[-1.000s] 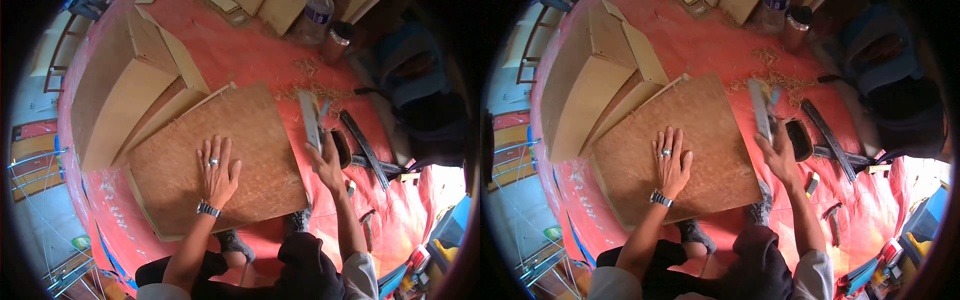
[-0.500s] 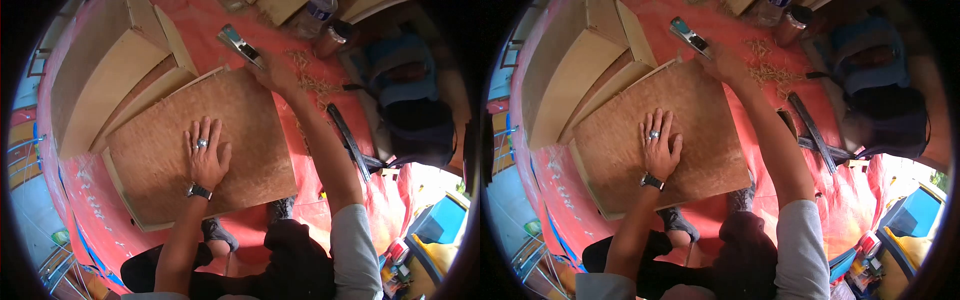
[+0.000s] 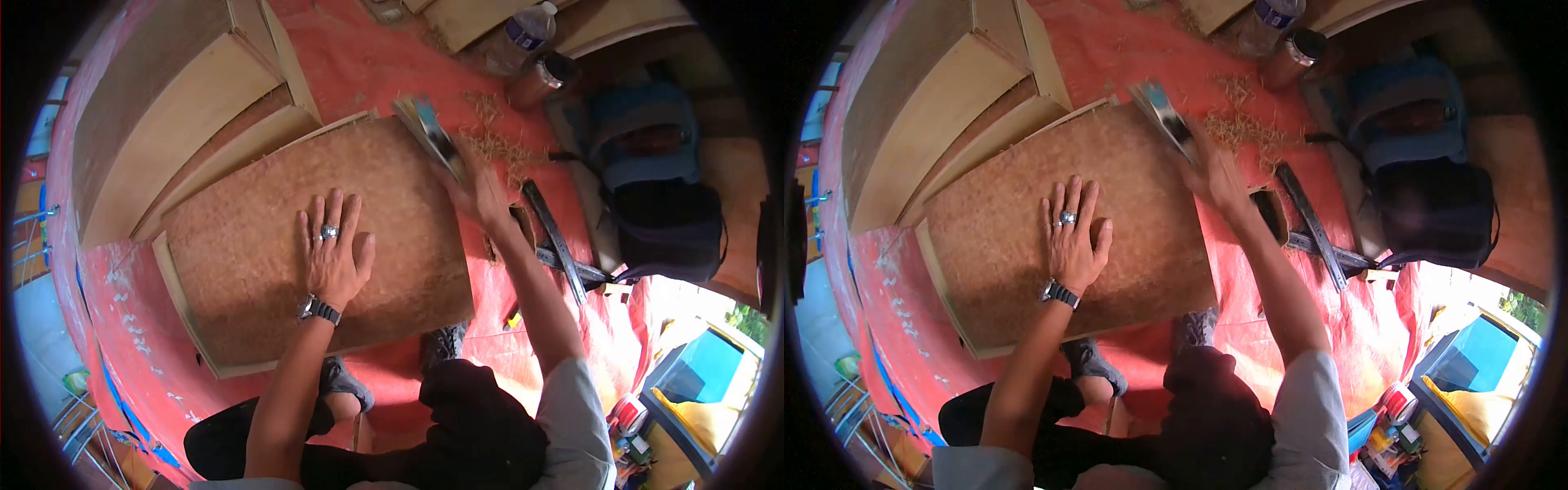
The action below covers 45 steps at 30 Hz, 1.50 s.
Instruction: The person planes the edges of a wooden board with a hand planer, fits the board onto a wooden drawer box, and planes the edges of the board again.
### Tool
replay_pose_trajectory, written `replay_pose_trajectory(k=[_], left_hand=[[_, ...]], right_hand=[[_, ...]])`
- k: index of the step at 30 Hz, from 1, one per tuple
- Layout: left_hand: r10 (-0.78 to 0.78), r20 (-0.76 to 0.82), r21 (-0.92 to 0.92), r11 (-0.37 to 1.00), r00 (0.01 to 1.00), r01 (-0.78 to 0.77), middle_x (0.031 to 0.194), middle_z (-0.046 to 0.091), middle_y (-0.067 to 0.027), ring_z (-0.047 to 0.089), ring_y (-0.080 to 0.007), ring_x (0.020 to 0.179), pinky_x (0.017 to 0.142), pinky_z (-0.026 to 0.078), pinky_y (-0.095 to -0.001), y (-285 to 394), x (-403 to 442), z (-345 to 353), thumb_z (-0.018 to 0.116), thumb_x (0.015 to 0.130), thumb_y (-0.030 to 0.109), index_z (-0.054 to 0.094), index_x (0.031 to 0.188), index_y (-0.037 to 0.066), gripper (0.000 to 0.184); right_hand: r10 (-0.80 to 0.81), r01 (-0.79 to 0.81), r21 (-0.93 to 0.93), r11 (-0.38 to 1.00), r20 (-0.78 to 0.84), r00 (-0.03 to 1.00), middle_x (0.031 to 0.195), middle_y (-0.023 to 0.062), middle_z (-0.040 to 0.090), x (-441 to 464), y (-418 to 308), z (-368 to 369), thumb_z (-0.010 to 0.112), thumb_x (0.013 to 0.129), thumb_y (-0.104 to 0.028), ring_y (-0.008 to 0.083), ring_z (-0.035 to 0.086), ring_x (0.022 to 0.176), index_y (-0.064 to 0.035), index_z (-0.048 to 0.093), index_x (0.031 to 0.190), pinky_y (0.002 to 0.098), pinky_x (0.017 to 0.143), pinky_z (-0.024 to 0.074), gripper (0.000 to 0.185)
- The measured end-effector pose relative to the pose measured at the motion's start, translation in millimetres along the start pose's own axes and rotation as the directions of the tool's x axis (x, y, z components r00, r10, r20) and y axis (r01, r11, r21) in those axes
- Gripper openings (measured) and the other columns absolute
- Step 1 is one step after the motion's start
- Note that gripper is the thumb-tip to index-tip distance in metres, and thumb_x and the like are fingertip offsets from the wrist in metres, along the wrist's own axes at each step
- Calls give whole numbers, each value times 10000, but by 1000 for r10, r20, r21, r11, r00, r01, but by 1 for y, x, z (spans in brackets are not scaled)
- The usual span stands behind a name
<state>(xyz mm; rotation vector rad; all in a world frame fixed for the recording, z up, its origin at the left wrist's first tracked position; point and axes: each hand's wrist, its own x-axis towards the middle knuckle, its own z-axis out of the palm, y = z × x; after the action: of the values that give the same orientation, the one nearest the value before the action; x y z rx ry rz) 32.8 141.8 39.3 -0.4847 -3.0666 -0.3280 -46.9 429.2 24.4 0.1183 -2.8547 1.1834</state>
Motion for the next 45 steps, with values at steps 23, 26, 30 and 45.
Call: replay_pose_trajectory(k=[23,26,30,45], left_hand=[[-14,-20,-27,1000,1000,13,1725,308,-112,251,-393,1587,1296,152,-603,0,-2,1,595,1011,373,378,1651,182,703],[-18,-2,-19,1000,1000,18,1729,298,-110,242,-392,1590,1299,150,-604,0,-1,1,591,1011,380,367,1655,185,709],[-26,14,-2,1000,1000,26,1728,298,-110,243,-393,1589,1298,148,-606,-1,-1,1,586,1013,388,369,1654,186,706],[-5,-31,-44,999,1000,4,1730,299,-102,236,-388,1593,1298,140,-596,-1,-3,6,590,1018,370,374,1654,196,693]], right_hand=[[10,-12,50,999,48,999,1348,243,681,42,-16,1,763,948,-342,401,646,1278,-29,578,1468,441,1031,512,634],[-3,-2,80,997,62,998,1359,254,673,-40,-3,-7,774,949,-267,407,649,1277,-34,549,1499,424,1044,517,639],[83,-88,52,995,87,993,1359,253,675,-111,-8,-15,791,937,-230,391,681,1243,-37,538,1513,413,1011,541,658],[-77,75,26,997,94,993,1386,239,658,45,6,3,773,919,-275,400,648,1269,-2,589,1442,454,1045,508,618]])
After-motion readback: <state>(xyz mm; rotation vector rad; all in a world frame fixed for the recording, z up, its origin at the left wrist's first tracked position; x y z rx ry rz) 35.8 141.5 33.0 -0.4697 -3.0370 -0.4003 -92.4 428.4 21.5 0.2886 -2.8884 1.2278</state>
